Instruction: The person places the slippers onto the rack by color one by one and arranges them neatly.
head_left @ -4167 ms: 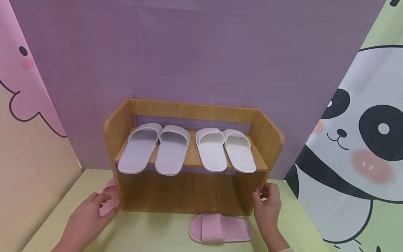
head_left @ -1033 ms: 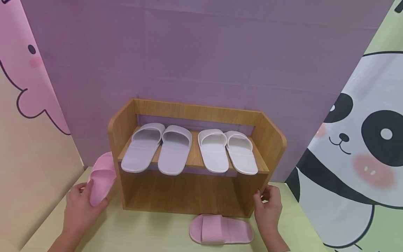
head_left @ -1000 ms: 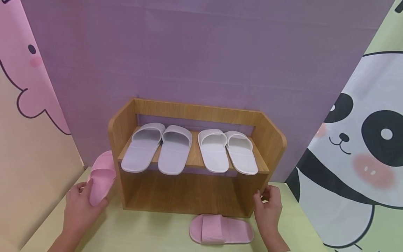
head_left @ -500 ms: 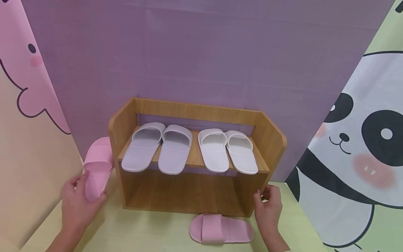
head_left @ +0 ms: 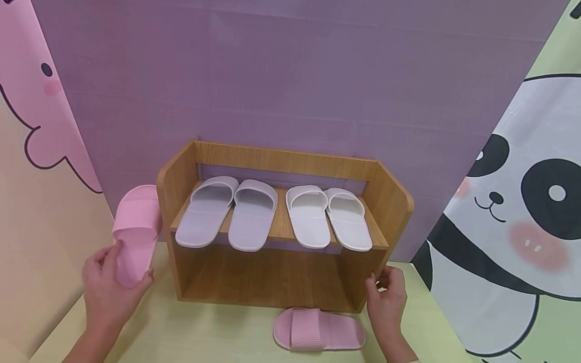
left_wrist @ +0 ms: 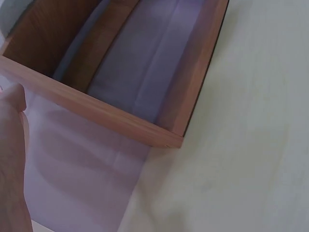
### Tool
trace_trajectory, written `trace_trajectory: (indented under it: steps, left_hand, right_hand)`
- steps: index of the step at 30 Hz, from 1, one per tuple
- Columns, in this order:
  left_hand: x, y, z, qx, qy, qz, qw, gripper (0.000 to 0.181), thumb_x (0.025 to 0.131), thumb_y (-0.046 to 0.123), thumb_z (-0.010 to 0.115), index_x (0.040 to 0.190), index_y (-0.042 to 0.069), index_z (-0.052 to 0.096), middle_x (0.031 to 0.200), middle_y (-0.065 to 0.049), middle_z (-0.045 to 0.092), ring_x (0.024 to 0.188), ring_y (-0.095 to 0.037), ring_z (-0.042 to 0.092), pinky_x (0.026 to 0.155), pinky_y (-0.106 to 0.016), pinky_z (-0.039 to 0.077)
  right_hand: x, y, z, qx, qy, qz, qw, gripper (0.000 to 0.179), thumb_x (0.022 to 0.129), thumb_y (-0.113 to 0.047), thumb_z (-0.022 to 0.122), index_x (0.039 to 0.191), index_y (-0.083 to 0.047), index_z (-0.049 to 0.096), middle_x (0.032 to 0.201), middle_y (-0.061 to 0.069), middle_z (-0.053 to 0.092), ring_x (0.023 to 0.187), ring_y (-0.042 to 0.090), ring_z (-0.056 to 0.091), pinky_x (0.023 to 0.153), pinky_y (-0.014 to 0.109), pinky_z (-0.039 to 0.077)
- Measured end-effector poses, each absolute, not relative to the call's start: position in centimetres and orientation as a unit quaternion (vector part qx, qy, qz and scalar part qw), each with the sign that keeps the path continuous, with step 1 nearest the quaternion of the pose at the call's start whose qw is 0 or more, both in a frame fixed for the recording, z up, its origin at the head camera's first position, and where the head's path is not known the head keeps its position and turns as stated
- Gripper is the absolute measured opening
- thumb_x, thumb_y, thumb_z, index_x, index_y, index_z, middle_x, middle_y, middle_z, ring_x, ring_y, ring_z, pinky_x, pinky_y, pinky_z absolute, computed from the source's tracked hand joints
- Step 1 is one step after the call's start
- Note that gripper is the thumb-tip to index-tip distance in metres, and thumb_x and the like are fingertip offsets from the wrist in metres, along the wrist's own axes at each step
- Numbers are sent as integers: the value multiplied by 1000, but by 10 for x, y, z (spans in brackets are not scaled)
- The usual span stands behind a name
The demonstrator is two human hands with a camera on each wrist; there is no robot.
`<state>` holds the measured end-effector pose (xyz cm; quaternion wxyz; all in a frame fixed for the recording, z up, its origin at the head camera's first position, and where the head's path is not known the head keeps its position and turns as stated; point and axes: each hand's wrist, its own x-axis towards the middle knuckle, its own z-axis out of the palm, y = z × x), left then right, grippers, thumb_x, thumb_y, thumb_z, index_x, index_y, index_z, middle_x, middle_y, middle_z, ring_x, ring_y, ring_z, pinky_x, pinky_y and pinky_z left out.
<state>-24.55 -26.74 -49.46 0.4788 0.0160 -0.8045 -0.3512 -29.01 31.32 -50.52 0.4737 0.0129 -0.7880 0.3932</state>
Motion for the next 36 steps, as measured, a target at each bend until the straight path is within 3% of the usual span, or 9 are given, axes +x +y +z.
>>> trace_trajectory:
  steps: [5, 15, 19, 22, 24, 26, 30, 36]
  left_hand:
    - [-245, -265, -489, -1, -785, -349, 511, 91, 66, 28, 88, 148, -3, 63, 134, -38, 50, 122, -53, 49, 91, -39, 37]
    - [-241, -259, -479, 15, -771, -371, 517, 96, 62, 24, 93, 150, -1, 62, 137, -35, 49, 128, -47, 46, 96, -16, 27]
    - [-241, -257, -477, 22, -755, -376, 536, 99, 59, 22, 91, 150, -3, 61, 136, -34, 50, 126, -24, 46, 95, -13, 28]
    - [-240, -255, -476, 25, -741, -381, 553, 100, 58, 20, 90, 150, -4, 60, 131, -7, 56, 121, -2, 39, 91, -11, 31]
    - [-239, -254, -474, 26, -733, -386, 560, 100, 58, 20, 90, 151, -2, 60, 134, 14, 47, 114, 6, 39, 88, -11, 32]
    - [-238, -254, -473, 23, -729, -386, 565, 101, 59, 24, 89, 152, 0, 59, 138, 27, 33, 107, 8, 41, 87, -11, 34]
    - [-235, -251, -469, 3, -719, -387, 578, 100, 62, 31, 87, 153, 2, 59, 139, 27, 35, 105, 7, 42, 85, -12, 36]
    - [-233, -244, -461, -31, -706, -387, 593, 98, 65, 38, 83, 151, -3, 59, 140, 22, 39, 126, 2, 43, 84, -12, 39]
  right_hand:
    - [-290, 313, -505, 13, -789, 394, 472, 19, 95, 10, 68, 113, 5, 63, 100, 12, 64, 83, 2, 57, 71, 17, 49]
    - [-289, 313, -505, 15, -787, 392, 476, 20, 95, 10, 69, 112, 4, 63, 99, 11, 64, 82, 6, 58, 70, 17, 50]
    - [-289, 312, -505, 21, -784, 393, 479, 20, 94, 10, 69, 113, 4, 63, 100, 11, 65, 82, 6, 59, 70, 16, 50]
    - [-289, 312, -505, 23, -783, 394, 481, 21, 94, 11, 70, 113, 5, 63, 100, 11, 65, 83, 6, 59, 70, 16, 49]
    - [-289, 313, -505, 22, -783, 395, 480, 21, 94, 11, 69, 113, 5, 63, 100, 11, 66, 83, 5, 59, 70, 16, 49]
    - [-289, 313, -506, 20, -783, 395, 479, 21, 94, 12, 69, 113, 5, 63, 100, 11, 66, 82, 5, 58, 70, 16, 49]
    - [-290, 314, -506, 17, -785, 396, 476, 21, 94, 11, 69, 113, 5, 63, 100, 11, 65, 83, 3, 58, 70, 16, 49]
    - [-291, 314, -507, 14, -785, 399, 473, 21, 94, 11, 69, 113, 4, 63, 100, 11, 64, 83, 1, 57, 70, 17, 49]
